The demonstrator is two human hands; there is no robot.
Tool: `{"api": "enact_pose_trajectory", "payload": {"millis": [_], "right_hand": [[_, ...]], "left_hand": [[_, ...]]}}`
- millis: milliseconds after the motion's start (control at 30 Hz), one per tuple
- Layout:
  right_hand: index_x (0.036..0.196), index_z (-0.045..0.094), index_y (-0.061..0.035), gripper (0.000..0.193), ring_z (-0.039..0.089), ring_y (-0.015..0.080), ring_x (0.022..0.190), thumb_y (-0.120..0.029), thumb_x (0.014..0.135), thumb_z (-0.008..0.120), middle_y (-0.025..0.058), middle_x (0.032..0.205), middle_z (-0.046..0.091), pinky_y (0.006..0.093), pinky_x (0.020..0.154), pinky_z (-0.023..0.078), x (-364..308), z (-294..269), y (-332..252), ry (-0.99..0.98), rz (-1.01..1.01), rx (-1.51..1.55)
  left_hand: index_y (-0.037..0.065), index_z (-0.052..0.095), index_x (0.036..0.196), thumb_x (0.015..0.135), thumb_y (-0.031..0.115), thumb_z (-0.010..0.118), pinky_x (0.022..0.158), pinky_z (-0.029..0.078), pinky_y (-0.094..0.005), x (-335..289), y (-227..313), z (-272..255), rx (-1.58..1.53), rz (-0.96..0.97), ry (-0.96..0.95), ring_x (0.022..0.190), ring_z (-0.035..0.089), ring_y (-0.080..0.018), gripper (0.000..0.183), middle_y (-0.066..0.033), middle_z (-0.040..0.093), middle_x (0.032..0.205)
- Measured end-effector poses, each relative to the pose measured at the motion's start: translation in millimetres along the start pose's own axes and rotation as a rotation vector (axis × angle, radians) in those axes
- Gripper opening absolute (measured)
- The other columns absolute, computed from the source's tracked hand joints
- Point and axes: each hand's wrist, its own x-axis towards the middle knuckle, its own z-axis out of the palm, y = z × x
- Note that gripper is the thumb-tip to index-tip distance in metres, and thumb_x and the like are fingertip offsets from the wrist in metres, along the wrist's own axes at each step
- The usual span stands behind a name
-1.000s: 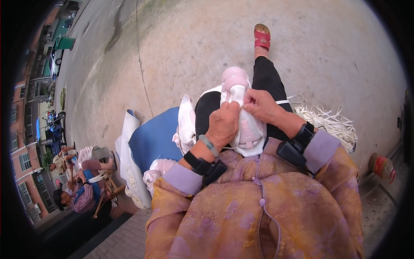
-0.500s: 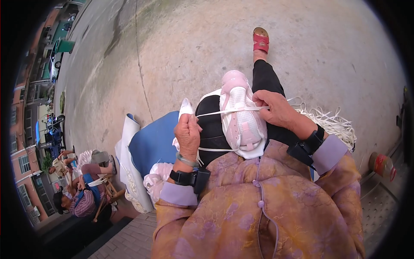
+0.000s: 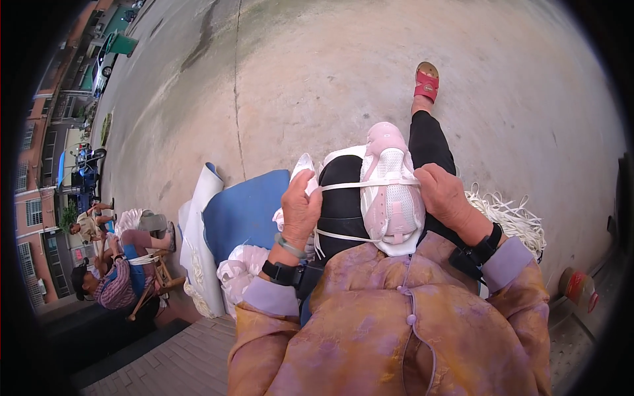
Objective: Lacing a white and pink shoe.
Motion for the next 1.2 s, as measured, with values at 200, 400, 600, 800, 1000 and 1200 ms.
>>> {"api": "enact_pose_trajectory", "payload": {"millis": [200,400,600,800,1000,1200], "right_hand": [[0.093,0.053,-0.0062,0.018,0.056,0.0263,0.062,-0.006,0.076,0.056,0.0086,0.077,0.05,0.0352,0.05,0.045,-6.9,-19.9,10.9,-0.129,-0.072,-0.047],[0.094,0.054,-0.0067,0.017,0.056,0.0273,0.057,-0.008,0.078,0.06,0.0091,0.072,0.05,0.0358,0.047,0.043,-39.0,-48.7,47.3,-0.121,-0.033,-0.137],[0.093,0.053,-0.0046,0.016,0.054,0.0319,0.059,-0.002,0.079,0.059,0.0112,0.074,0.052,0.038,0.049,0.042,-91.1,-108.5,94.1,-0.02,0.1,-0.266],[0.097,0.056,-0.0019,0.014,0.058,0.0347,0.076,0.0,0.084,0.055,0.0165,0.087,0.058,0.0376,0.062,0.047,-150.8,-195.3,156.6,0.115,0.259,-0.477],[0.113,0.056,-0.0051,0.024,0.062,0.0266,0.079,-0.006,0.09,0.052,0.0136,0.096,0.062,0.0319,0.069,0.049,-190.7,-303.4,218.0,0.225,0.169,-0.846],[0.119,0.055,-0.0114,0.027,0.056,0.0151,0.063,-0.015,0.093,0.05,0.0098,0.085,0.063,0.0268,0.06,0.048,-192.4,-362.5,243.2,0.21,0.601,-0.738]], "left_hand": [[0.002,0.056,0.105,0.075,0.001,0.055,0.051,0.046,-0.0323,-8.5,18.9,47.4,0.186,0.485,-0.064,0.054,0.054,-0.0255,0.03,-0.0156,0.061,0.086],[0.006,0.057,0.087,0.077,0.005,0.054,0.05,0.046,-0.0382,5.1,11.0,5.1,0.525,0.566,-0.09,0.062,0.059,-0.0307,0.01,-0.0117,0.058,0.073],[0.004,0.065,0.086,0.08,0.01,0.057,0.06,0.049,-0.037,45.9,-54.3,-125.6,0.653,0.289,0.187,0.067,0.062,-0.0325,0.011,-0.0173,0.062,0.073],[0.001,0.067,0.095,0.085,0.01,0.056,0.039,0.038,-0.0213,54.4,-77.9,-251.7,0.278,-0.054,0.357,0.045,0.047,-0.0063,0.017,-0.0005,0.054,0.06],[0.003,0.064,0.103,0.088,0.012,0.054,0.038,0.034,-0.0183,60.5,-54.5,-323.9,0.154,-0.112,0.362,0.043,0.044,-0.0043,0.02,-0.001,0.057,0.068],[0.005,0.064,0.104,0.089,0.016,0.055,0.041,0.035,-0.0167,64.5,-49.9,-390.7,0.183,-0.076,0.487,0.049,0.046,-0.0022,0.02,0.0002,0.059,0.072]]}}
